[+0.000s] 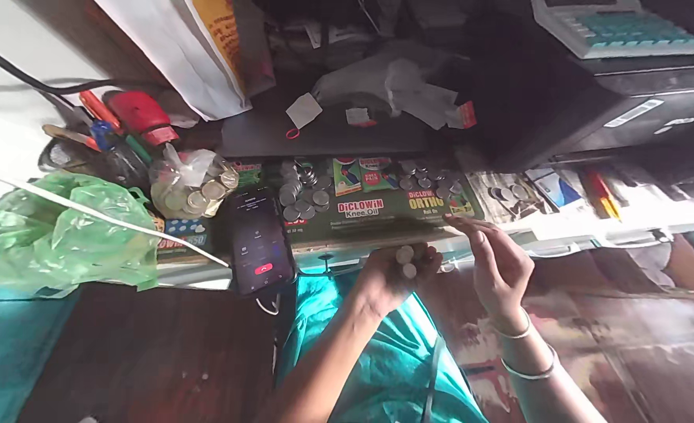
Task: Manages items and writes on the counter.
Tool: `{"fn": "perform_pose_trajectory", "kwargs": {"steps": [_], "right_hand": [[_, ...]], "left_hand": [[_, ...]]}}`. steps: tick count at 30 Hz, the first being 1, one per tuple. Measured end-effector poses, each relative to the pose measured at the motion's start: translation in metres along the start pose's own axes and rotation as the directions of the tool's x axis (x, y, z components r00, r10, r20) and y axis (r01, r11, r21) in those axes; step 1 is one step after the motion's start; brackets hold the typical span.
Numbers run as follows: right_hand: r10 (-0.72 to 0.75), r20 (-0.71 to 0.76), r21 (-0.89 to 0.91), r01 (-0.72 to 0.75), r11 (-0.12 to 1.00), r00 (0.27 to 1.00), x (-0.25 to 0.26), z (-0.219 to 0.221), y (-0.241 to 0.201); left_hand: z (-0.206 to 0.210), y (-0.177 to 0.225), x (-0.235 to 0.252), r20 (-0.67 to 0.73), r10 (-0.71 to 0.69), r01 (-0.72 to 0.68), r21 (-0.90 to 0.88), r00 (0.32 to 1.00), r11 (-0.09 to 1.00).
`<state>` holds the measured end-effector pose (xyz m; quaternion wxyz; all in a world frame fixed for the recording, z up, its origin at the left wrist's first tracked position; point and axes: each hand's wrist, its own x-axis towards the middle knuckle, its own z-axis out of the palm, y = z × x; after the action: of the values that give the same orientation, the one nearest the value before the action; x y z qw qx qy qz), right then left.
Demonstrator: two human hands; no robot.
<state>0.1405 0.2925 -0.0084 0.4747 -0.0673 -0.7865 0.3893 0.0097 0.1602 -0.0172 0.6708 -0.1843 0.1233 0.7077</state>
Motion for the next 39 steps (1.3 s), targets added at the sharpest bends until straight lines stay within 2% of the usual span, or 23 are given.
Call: {"fn": "perform_pose_trajectory", "kwargs": {"steps": [2, 5, 9, 12, 15, 17, 20, 22, 25, 30, 33, 36, 38, 39], "right_hand": [[0.002, 0.004, -0.046, -0.002, 0.999, 1.0, -0.003, -0.002, -0.003], [-0.039, 0.083, -0.113, 0.049, 0.992, 0.996, -0.008, -0.002, -0.007], [-0.024, 0.096, -0.127, 0.036, 0.991, 0.995, -0.025, -0.008, -0.011], [0.085, -0.033, -0.096, -0.088, 0.991, 0.996, -0.04, -0.022, -0.011], [0.214, -0.171, -0.06, -0.227, 0.972, 0.962, -0.056, -0.037, -0.009], [0.269, -0.236, -0.034, -0.285, 0.958, 0.934, -0.069, -0.049, -0.006], [0.316, -0.312, -0.054, -0.349, 0.936, 0.896, -0.089, -0.069, -0.001], [0.352, -0.373, -0.069, -0.404, 0.912, 0.858, -0.102, -0.085, -0.001], [0.429, -0.484, 0.056, -0.462, 0.885, 0.763, -0.112, -0.118, -0.003], [0.526, -0.673, 0.179, -0.575, 0.798, 0.52, -0.139, -0.185, -0.019], [0.484, -0.77, 0.182, -0.584, 0.791, 0.415, -0.159, -0.218, -0.032], [0.443, -0.824, 0.203, -0.545, 0.814, 0.354, -0.165, -0.226, -0.032], [0.449, -0.81, 0.201, -0.54, 0.817, 0.377, -0.159, -0.214, -0.026], [0.46, -0.785, 0.194, -0.54, 0.819, 0.416, -0.154, -0.203, -0.023]], "left_hand": [[-0.001, 0.0, 0.0, -0.023, -0.003, 0.003, 0.022, 1.0, 1.0], [-0.009, 0.002, 0.0, 0.011, 0.01, -0.011, 0.088, 1.0, 0.996], [-0.019, 0.001, -0.008, -0.074, 0.071, -0.057, 0.176, 0.995, 0.983], [-0.029, 0.0, -0.017, -0.156, 0.083, -0.059, 0.155, 0.984, 0.986], [-0.044, -0.006, -0.023, -0.201, 0.106, -0.066, 0.197, 0.974, 0.978], [-0.057, -0.008, -0.026, -0.132, 0.084, -0.044, 0.281, 0.988, 0.959], [-0.075, -0.007, -0.03, 0.01, -0.052, 0.048, 0.213, 0.999, 0.976], [-0.082, -0.008, -0.031, 0.063, -0.133, 0.121, 0.157, 0.989, 0.98], [-0.086, -0.013, -0.033, 0.064, -0.198, 0.191, 0.106, 0.978, 0.976], [-0.079, -0.032, -0.039, -0.103, -0.118, 0.137, 0.2, 0.988, 0.97], [-0.074, -0.043, -0.037, -0.097, -0.119, 0.138, 0.233, 0.988, 0.963], [-0.076, -0.049, -0.033, -0.051, -0.178, 0.185, 0.252, 0.983, 0.95], [-0.077, -0.053, -0.031, -0.029, -0.2, 0.2, 0.283, 0.979, 0.938], [-0.077, -0.054, -0.031, -0.026, -0.201, 0.2, 0.295, 0.979, 0.934]]}}
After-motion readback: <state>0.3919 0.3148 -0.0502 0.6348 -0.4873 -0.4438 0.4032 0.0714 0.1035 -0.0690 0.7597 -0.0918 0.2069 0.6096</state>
